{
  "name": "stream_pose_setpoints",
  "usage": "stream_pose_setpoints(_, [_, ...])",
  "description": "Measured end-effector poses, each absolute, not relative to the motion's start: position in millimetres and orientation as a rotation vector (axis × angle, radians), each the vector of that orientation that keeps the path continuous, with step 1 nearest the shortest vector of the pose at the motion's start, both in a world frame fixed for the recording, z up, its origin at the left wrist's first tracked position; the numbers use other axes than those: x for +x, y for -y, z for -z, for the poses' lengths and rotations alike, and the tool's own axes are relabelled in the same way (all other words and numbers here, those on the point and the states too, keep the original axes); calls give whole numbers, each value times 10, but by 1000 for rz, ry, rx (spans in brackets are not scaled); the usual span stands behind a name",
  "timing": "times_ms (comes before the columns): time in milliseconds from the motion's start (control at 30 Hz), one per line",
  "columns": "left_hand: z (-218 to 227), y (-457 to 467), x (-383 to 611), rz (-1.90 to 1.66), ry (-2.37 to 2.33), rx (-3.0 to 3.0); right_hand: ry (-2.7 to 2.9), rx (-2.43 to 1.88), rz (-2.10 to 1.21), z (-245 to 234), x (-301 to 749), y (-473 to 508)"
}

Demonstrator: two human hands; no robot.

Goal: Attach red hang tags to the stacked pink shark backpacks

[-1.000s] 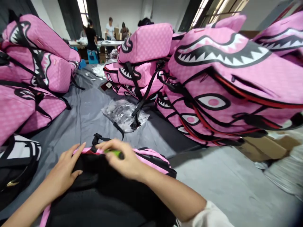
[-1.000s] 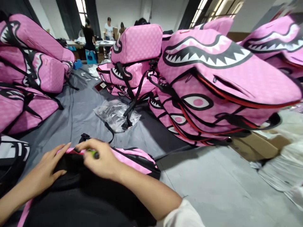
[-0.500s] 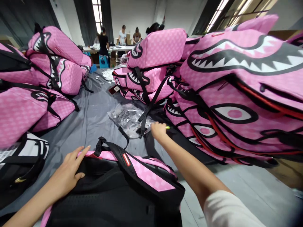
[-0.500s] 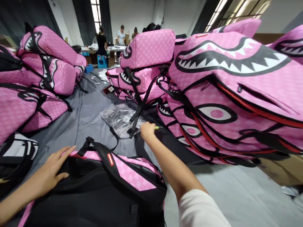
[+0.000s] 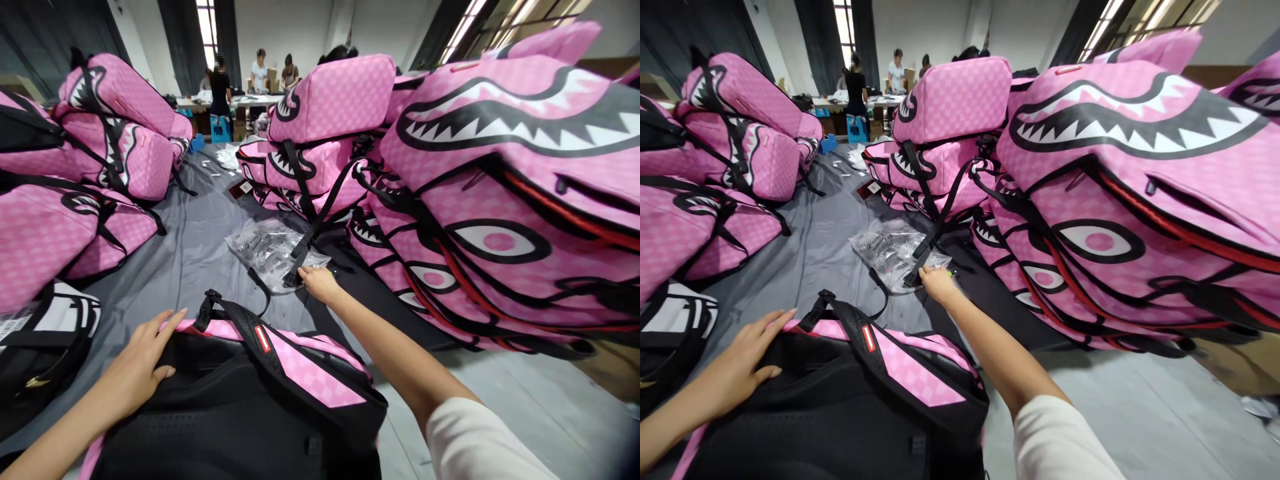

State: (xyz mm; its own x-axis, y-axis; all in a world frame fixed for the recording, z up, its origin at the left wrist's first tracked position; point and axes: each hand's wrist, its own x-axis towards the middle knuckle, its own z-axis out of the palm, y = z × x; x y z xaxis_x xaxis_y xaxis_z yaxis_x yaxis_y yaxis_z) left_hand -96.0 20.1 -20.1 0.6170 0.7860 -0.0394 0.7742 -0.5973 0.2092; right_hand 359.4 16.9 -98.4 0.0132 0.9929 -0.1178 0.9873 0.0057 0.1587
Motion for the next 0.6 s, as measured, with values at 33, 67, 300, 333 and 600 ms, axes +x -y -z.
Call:
stream_pose_setpoints(33, [196,-204,-954,-78,-1292,2629,-2092,2073,-34,999,3592,-177])
stream_pose_setpoints(67, [189,-207,-948,-73,-1295,2623,-2098,2069,-28,1013,3581,-181])
stream_pose_setpoints(300, [67,-176,-877,5,-1330,2553,-2095,2236,-69,1022,3462,-147])
stream_pose_setpoints(333, [48,-172,-863,12,-1333,2546,-2087,2260,-43,1010,3466,-139])
stream_pose_setpoints(600, [-22,-147,-832,56,-1357,2485,-2074,2578,55,761,3446,64])
